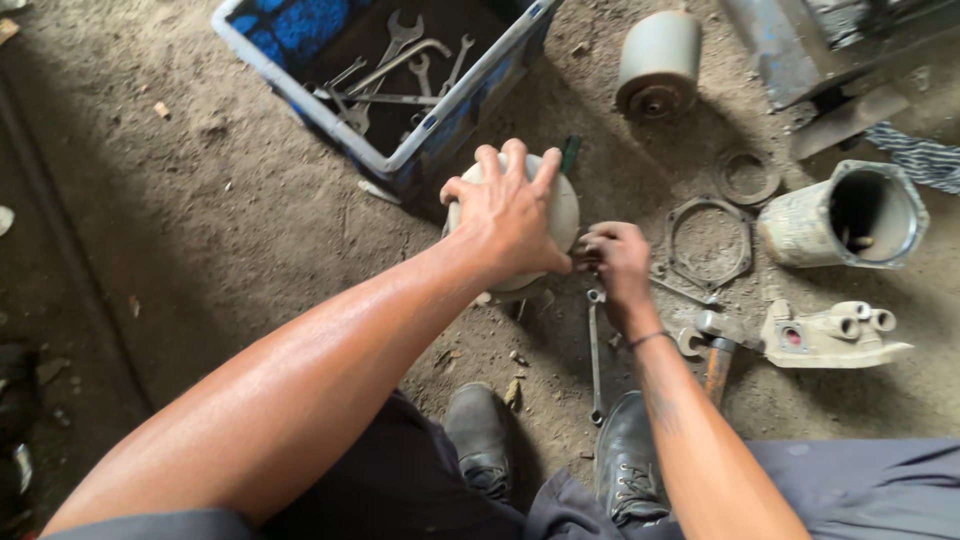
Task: The person removes various metal components and casings from a large mechanical part using several wrenches and a screwdriver while seated on the floor.
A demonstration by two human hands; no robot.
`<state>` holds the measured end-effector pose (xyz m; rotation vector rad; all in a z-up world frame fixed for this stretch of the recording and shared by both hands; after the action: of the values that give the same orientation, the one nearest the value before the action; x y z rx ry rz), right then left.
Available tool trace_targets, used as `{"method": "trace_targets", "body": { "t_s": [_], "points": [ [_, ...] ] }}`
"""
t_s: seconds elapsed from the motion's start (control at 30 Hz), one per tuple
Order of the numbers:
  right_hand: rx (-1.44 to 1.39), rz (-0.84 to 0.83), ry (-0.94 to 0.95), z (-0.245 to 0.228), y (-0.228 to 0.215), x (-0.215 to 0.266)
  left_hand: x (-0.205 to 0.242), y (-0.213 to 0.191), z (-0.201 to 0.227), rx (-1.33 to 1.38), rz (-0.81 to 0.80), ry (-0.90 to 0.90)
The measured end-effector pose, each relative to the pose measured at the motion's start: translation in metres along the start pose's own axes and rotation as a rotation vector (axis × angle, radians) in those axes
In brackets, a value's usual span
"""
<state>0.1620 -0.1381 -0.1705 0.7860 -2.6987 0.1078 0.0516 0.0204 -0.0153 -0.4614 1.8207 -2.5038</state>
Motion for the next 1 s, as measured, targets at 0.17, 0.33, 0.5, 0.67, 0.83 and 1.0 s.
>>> {"method": "trace_targets", "body": {
  "t_s": [0.17,0.33,0.5,0.67,0.83,1.0],
  "points": [
    [0.727,0.084,-0.485,-0.014,0.022,-0.004,0.001,-0.001,0.001,0.002,0.02,-0.005],
    [0.752,0.023,-0.634,-0.031,0.037,0.005,0.002,-0.001,0.0,0.017,0.0,-0.021],
    [0.673,0.144,-0.697,-0.036,0.023,0.009,-0.003,0.0,-0.001,-0.004,-0.028,-0.021],
    [-0.151,0.007,-0.019,0.017,-0.014,-0.006,-0.004,-0.001,0.001,-0.011,-0.024,-0.014],
    [0.0,0.068,0.078,0.046,0.006,0.035,-0.005,-0.001,0.0,0.008,-0.039,-0.026],
    [0.694,0.141,-0.549,0.034,0.089,0.103,-0.007,-0.004,0.001,0.036,-0.034,-0.047]
  ]
}}
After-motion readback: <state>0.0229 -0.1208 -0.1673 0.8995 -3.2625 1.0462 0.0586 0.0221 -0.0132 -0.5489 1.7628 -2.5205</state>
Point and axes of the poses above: each hand's wrist, its own x-axis away from the middle knuckle, its own y-axis out of the palm, z = x × y, the point moved 6 cm from there along -x, towards the middle knuckle, and after that the axes turned 11 degrees about y, right-handed, at the moved point
